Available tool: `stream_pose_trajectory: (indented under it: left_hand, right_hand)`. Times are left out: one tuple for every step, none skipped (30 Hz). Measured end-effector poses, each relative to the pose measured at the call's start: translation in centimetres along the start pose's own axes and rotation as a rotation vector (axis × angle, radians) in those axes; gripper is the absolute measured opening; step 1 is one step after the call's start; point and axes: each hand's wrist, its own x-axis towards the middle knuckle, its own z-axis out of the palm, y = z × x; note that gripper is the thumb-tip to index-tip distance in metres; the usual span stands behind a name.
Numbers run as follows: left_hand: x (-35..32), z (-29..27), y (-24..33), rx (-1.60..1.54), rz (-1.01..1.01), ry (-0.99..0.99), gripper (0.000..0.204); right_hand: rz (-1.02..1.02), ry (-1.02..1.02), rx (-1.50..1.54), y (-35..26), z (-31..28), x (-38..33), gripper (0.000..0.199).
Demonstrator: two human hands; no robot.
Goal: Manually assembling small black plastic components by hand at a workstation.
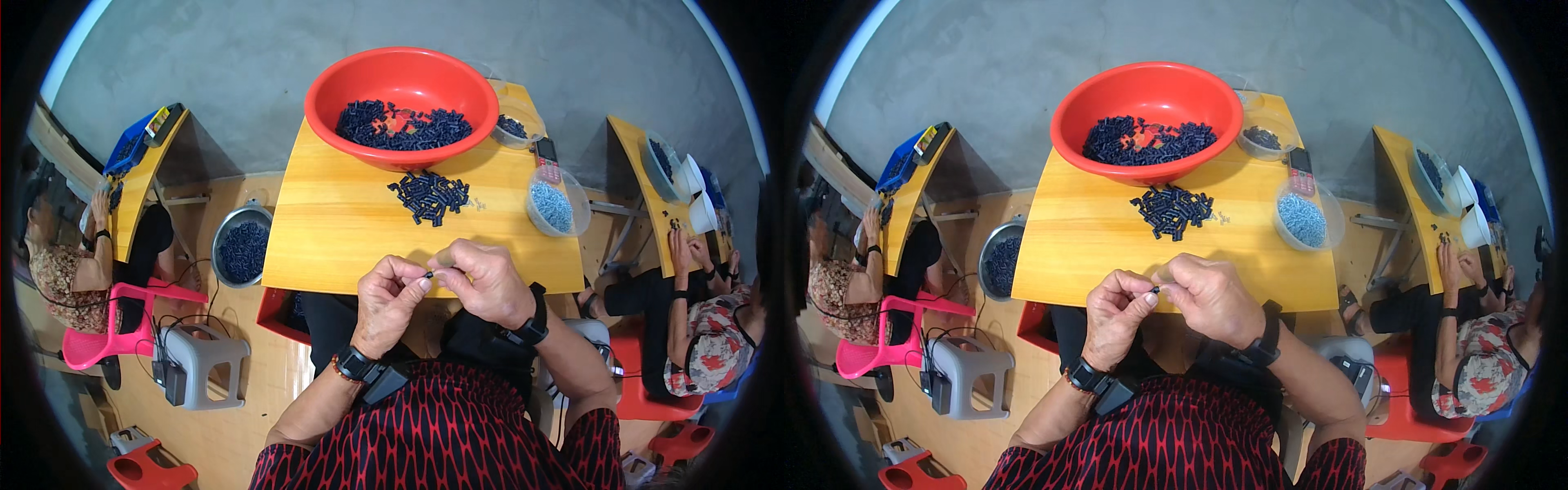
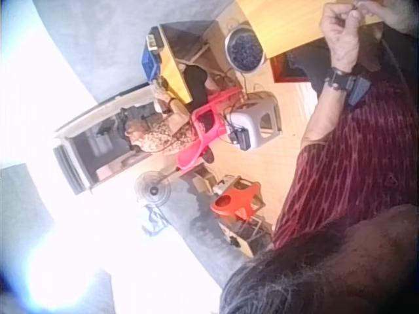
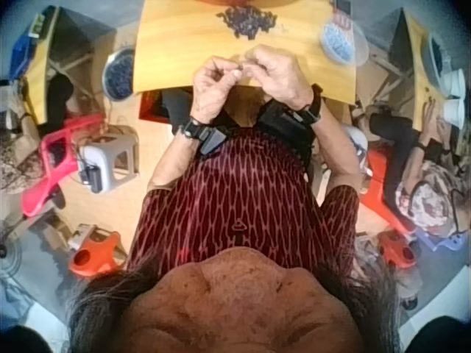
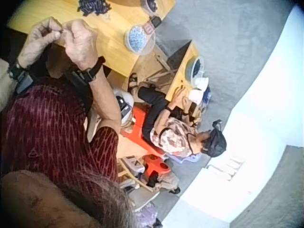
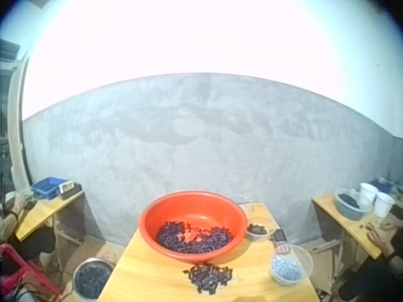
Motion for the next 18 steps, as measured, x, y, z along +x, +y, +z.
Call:
stream_pose_trajectory:
  left_hand:
    - [0.0,0.0,0.0,0.034,0.047,-0.006,0.013]
    - [0.0,0.0,0.0,0.068,0.094,-0.013,0.013]
    - [0.0,0.0,0.0,0.068,0.093,-0.012,0.013]
    - [-0.1,-0.1,0.0,0.088,0.122,-0.017,0.012]
    - [-0.2,-0.1,0.1,0.107,0.151,-0.021,0.012]
    - [-0.3,-0.1,0.1,0.106,0.151,-0.022,0.012]
    - [-0.3,0.0,0.1,0.082,0.144,-0.017,0.012]
    - [-0.4,0.0,0.0,0.057,0.137,-0.011,0.012]
    - [-0.4,-0.1,-0.2,0.056,0.138,-0.010,0.012]
    - [-0.3,-0.2,-0.7,-0.012,0.081,0.010,0.012]
    - [-0.2,-0.3,-1.0,-0.081,0.023,0.030,0.012]
    - [-0.2,-0.4,-1.2,-0.081,0.021,0.032,0.012]
    - [-0.1,-0.4,-1.4,-0.165,-0.006,0.035,0.011]
    - [-0.1,-0.5,-1.5,-0.249,-0.033,0.037,0.010]
    - [0.0,-0.6,-1.6,-0.249,-0.036,0.038,0.010]
    - [0.0,-0.7,-1.7,-0.282,-0.047,0.033,0.010]
    - [0.0,-0.8,-1.8,-0.315,-0.056,0.028,0.009]
    - [0.1,-0.8,-1.7,-0.315,-0.056,0.028,0.009]
  right_hand:
    - [0.002,0.000,-0.001,0.1,-0.2,0.0,0.013]
    - [-0.040,-0.049,-0.083,0.2,-0.4,0.1,0.013]
    - [-0.083,-0.099,-0.163,0.2,-0.5,0.1,0.013]
    - [-0.083,-0.100,-0.162,0.1,-0.6,0.2,0.013]
    - [-0.121,-0.136,-0.173,-0.1,-0.8,0.4,0.011]
    - [-0.159,-0.171,-0.186,-0.3,-0.9,0.5,0.010]
    - [-0.158,-0.172,-0.186,-0.1,-0.6,0.3,0.010]
    - [0.046,-0.134,0.113,0.2,-0.1,-0.2,0.009]
    - [0.250,-0.094,0.411,0.6,0.4,-0.6,0.010]
    - [0.249,-0.096,0.410,1.0,0.8,-0.9,0.010]
    - [0.308,-0.017,0.536,1.5,1.3,-1.2,0.011]
    - [0.369,0.062,0.664,1.9,1.7,-1.5,0.012]
    - [0.372,0.061,0.665,2.2,2.0,-1.8,0.012]
    - [0.353,0.040,0.610,2.4,2.2,-2.0,0.012]
    - [0.336,0.020,0.555,2.5,2.3,-2.1,0.011]
    - [0.339,0.020,0.556,2.4,2.4,-2.0,0.011]
    - [0.321,0.023,0.484,2.1,2.4,-1.8,0.010]
    - [0.300,0.025,0.409,1.9,2.4,-1.5,0.009]
